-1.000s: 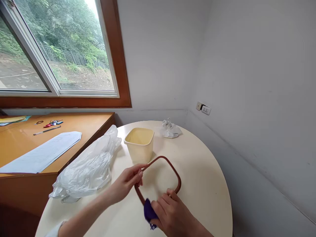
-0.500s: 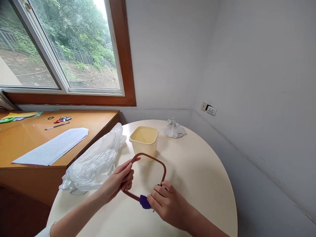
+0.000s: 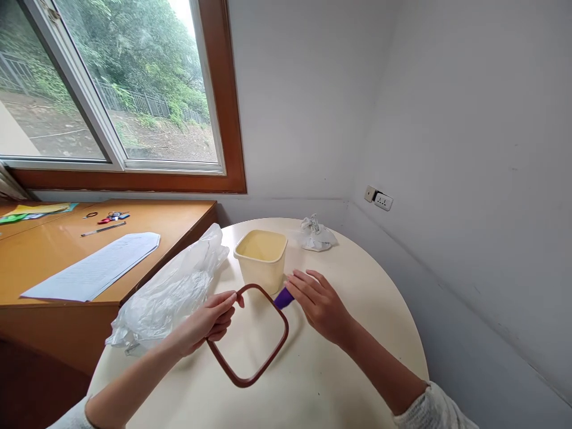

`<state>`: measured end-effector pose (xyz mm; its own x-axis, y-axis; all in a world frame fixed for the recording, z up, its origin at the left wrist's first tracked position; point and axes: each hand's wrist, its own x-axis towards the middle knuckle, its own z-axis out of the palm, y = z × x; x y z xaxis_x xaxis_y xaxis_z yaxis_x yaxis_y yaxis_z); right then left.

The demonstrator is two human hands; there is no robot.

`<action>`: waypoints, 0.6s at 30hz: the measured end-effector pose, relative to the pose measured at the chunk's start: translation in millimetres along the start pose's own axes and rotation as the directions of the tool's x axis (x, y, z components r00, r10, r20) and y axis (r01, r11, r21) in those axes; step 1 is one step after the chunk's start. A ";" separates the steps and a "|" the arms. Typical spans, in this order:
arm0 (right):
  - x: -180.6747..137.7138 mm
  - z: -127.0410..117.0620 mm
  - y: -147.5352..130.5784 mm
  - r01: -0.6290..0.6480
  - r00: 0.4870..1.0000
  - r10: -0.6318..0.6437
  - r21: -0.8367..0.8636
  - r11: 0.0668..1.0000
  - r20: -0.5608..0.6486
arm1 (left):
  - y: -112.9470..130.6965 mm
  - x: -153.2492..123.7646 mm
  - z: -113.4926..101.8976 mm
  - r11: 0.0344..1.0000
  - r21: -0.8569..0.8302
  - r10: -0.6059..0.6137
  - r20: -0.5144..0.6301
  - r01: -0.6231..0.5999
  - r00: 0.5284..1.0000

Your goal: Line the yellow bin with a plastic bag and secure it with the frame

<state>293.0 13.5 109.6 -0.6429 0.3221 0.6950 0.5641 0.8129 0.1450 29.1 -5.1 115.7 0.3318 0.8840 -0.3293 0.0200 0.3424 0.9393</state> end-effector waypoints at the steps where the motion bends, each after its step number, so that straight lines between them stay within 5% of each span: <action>1: 3.6 5.5 -3.9 -0.053 0.998 0.054 0.034 0.998 -0.035 | -2.7 0.9 4.4 1.000 0.009 -0.003 0.020 0.003 1.000; 5: 8.4 35.3 -25.4 -0.200 0.979 0.201 0.173 0.965 0.008 | -11.6 4.3 25.5 1.000 0.002 0.003 0.063 -0.003 0.998; 10: -23.5 56.7 -42.0 -0.413 0.910 0.387 0.231 0.881 0.151 | -12.3 4.1 27.3 0.989 -0.116 0.087 -0.059 -0.094 0.994; 15: -57.7 38.1 -49.7 -0.543 0.820 0.400 0.335 0.770 0.410 | -11.8 2.5 16.0 0.961 -0.199 0.167 -0.148 -0.195 0.975; 18: -64.2 15.5 -30.7 -0.629 0.771 0.540 0.279 0.725 0.336 | -15.5 2.1 16.1 0.957 -0.220 0.166 -0.112 -0.188 0.980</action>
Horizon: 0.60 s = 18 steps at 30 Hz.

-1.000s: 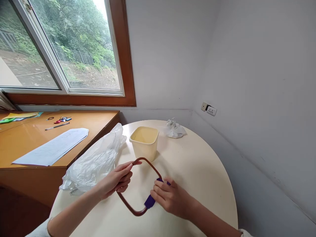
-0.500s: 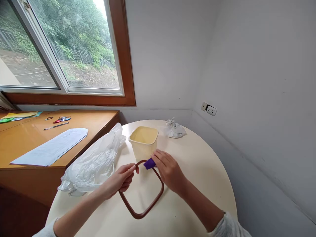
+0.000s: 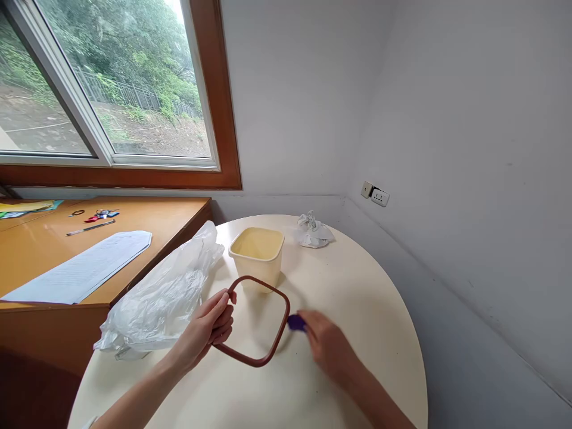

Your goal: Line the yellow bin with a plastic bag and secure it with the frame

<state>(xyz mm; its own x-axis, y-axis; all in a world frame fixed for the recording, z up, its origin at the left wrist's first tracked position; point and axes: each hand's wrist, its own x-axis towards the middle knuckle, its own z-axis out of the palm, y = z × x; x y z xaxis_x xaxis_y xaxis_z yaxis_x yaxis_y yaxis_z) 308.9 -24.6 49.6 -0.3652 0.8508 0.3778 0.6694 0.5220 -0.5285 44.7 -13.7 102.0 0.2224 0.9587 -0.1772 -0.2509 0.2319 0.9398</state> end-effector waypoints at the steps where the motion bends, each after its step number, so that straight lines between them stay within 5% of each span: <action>1: 2.5 -10.9 7.9 -0.036 0.995 0.032 -0.041 0.998 -0.090 | -2.0 -0.5 0.5 1.000 -0.005 -0.011 0.016 0.011 1.000; 5: 14.8 -41.8 57.7 -0.218 0.937 0.149 -0.195 0.956 -0.316 | -11.4 -2.2 3.0 0.998 -0.039 -0.044 0.056 0.046 0.997; 12: 9.8 -13.1 127.8 -0.441 0.891 0.446 -0.381 0.812 -0.081 | -21.8 -2.8 5.7 0.994 -0.070 -0.076 0.087 0.082 0.993; 18: 3.3 1.0 134.0 -0.385 0.923 0.346 -0.444 0.809 -0.168 | -27.5 1.7 4.9 0.990 -0.100 -0.096 0.070 0.103 0.993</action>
<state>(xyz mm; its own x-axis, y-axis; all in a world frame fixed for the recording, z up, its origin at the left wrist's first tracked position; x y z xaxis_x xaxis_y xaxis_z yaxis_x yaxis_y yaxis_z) 396.8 48.2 -20.8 0.0036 0.9559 0.2936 0.9694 0.0688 -0.2358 56.6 -19.3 77.3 0.3113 0.9180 -0.2459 -0.3195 0.3447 0.8827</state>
